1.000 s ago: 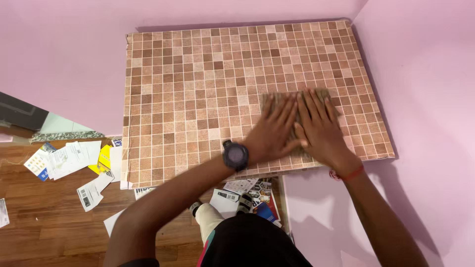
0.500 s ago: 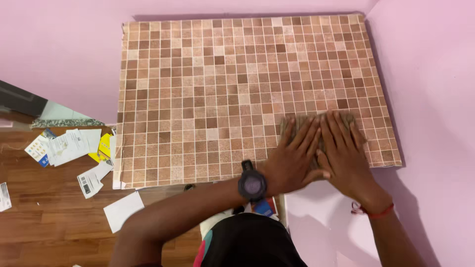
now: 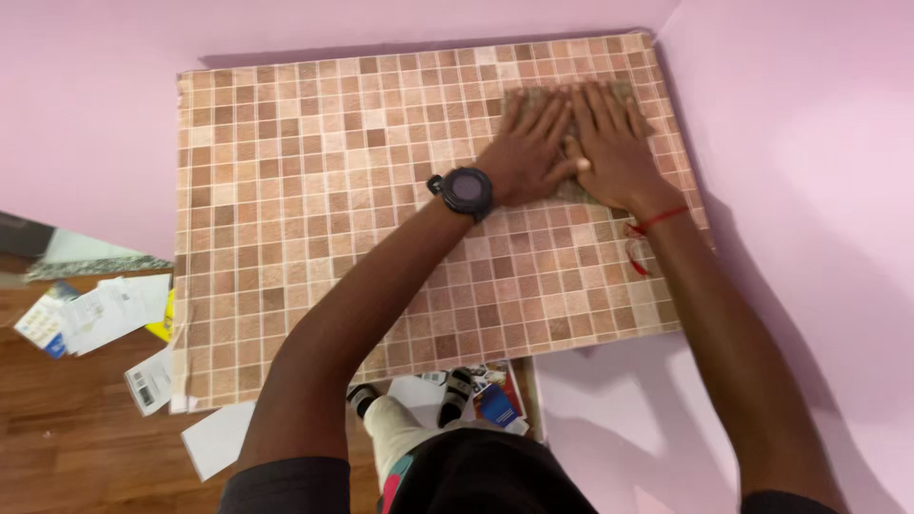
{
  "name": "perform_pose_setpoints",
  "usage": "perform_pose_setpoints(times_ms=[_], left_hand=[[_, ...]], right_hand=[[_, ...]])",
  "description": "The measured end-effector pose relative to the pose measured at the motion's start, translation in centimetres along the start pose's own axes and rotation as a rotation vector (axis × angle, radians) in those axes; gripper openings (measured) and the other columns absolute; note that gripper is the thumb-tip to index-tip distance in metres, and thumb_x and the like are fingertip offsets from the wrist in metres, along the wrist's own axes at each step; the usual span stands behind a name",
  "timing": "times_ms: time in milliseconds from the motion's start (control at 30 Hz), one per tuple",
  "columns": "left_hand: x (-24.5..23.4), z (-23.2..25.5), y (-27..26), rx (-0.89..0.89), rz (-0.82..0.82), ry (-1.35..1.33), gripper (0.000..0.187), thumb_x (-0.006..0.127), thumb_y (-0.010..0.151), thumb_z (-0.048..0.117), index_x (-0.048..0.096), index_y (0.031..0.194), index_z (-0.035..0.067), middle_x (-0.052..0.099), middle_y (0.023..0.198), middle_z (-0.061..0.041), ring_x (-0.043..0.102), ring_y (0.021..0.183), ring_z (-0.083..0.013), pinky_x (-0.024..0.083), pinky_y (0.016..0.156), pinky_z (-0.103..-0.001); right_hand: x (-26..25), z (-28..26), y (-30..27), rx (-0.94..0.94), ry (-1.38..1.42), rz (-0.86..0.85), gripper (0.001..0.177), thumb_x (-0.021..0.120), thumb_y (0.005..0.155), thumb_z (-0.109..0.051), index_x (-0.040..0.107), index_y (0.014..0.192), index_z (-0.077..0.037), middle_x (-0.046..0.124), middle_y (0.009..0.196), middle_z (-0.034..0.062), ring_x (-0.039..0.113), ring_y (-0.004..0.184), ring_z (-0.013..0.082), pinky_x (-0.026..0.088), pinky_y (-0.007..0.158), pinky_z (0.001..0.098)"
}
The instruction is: The person wipes the top and side surfaces of a small tiled cabinet using a cloth.
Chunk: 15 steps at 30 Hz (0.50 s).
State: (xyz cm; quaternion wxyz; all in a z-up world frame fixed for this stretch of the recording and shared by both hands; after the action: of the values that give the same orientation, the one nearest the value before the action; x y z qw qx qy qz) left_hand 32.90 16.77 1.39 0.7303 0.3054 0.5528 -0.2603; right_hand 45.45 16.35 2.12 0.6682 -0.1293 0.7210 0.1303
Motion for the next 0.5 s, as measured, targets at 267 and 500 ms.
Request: perform_pose_setpoints(times_ms=[267, 500], left_hand=[[0.0, -4.8, 4.6, -0.076, 0.119, 0.007, 0.090, 0.014, 0.104, 0.065, 0.021, 0.161, -0.005, 0.017, 0.169, -0.021, 0.009, 0.158, -0.0324, 0.003, 0.127, -0.057], [0.0, -6.0, 6.4, -0.080, 0.124, 0.039, 0.090, 0.015, 0.103, 0.067, 0.024, 0.157, -0.004, 0.020, 0.166, -0.024, 0.012, 0.155, -0.0367, 0.005, 0.124, -0.059]], right_hand=[[0.1, 3.3, 6.2, 0.061, -0.074, 0.061, 0.067, 0.024, 0.108, -0.044, 0.014, 0.166, -0.012, 0.013, 0.173, 0.0098, 0.008, 0.159, 0.0244, 0.001, 0.128, 0.0481], [0.7, 4.4, 8.7, 0.076, -0.091, 0.063, 0.064, 0.020, 0.109, -0.044, 0.013, 0.165, -0.014, 0.011, 0.173, 0.0088, 0.006, 0.159, 0.0232, 0.000, 0.128, 0.0449]])
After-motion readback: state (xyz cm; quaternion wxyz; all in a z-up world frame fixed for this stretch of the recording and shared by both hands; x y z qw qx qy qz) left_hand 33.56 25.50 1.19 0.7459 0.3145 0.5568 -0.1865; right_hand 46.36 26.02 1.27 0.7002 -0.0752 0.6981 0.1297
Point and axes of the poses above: each hand's wrist, its own y-axis towards the middle knuckle, its own x-axis out of the palm, z = x × y, the point moved 6 cm from there along y, towards the middle knuckle
